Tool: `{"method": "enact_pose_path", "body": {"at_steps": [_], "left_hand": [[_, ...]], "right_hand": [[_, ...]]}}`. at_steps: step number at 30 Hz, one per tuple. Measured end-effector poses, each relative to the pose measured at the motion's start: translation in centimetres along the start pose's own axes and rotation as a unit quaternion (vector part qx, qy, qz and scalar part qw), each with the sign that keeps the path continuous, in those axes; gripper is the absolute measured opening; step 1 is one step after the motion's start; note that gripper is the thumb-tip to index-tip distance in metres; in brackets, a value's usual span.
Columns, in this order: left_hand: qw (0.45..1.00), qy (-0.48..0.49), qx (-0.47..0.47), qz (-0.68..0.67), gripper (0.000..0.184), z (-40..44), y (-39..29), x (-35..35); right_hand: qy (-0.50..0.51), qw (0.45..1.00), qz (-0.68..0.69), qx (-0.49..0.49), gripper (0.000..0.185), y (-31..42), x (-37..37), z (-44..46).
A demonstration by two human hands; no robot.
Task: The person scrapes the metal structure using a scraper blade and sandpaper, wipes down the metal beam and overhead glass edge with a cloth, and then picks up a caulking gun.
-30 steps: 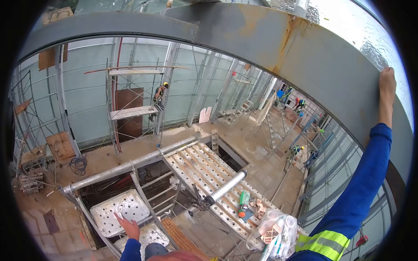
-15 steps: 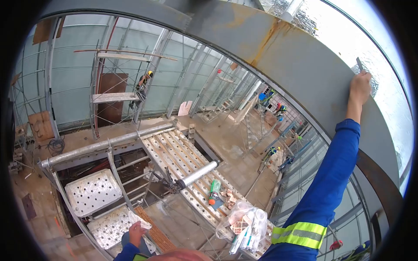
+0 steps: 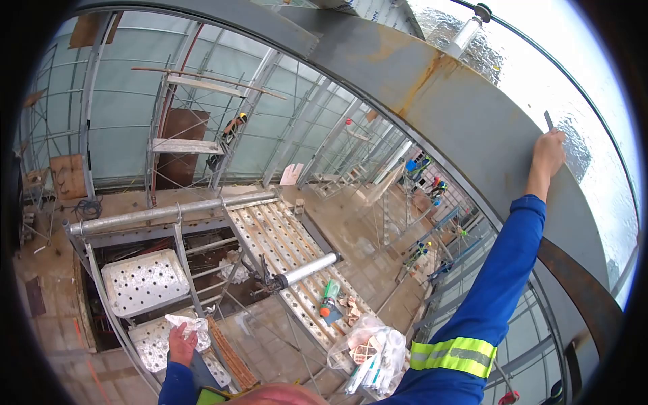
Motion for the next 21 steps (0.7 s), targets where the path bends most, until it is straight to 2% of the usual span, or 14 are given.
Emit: {"method": "enact_pose_path", "body": {"at_steps": [3, 6, 8, 13, 16, 19, 21], "left_hand": [[1.0, -0.008, 0.011, 0.013, 0.054, 0.6, -0.6, -0.4], [1.0, -0.012, 0.008, 0.015, 0.058, 0.2, -0.5, 0.2], [1.0, -0.006, -0.014, 0.008, 0.058, 0.3, 0.4, 0.3], [0.999, 0.014, -0.038, 0.014, 0.059, -0.2, 1.9, 1.2], [0.997, -0.015, -0.06, 0.048, 0.057, 0.2, 3.5, -0.3], [0.995, -0.002, -0.09, 0.053, 0.068, 1.5, 4.3, -1.0], [0.993, -0.006, -0.083, 0.078, 0.067, 2.1, 5.0, -1.5]], "right_hand": [[-0.021, 1.0, -0.017, -0.011, 0.044, 0.4, -0.2, -0.9], [-0.07, 0.995, -0.034, -0.062, 0.04, 0.8, -0.6, -2.0], [-0.155, 0.982, 0.003, -0.11, 0.038, 1.2, -1.1, -3.0], [-0.177, 0.978, -0.008, -0.106, 0.039, 0.6, -0.4, -2.9], [-0.154, 0.983, -0.008, -0.101, 0.039, 1.3, -1.3, -3.3], [-0.138, 0.984, -0.006, -0.112, 0.039, 1.1, -0.6, -3.1], [-0.143, 0.982, -0.009, -0.12, 0.038, 1.8, -0.9, -3.3]]}}
Point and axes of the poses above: each hand's wrist, its own z-axis towards the middle knuckle, its own x-axis out of the palm, y = z × x, the point moved 7 cm from there along z, towards the middle knuckle, and after that the axes turned 6 degrees about -y, right-handed, at the moved point
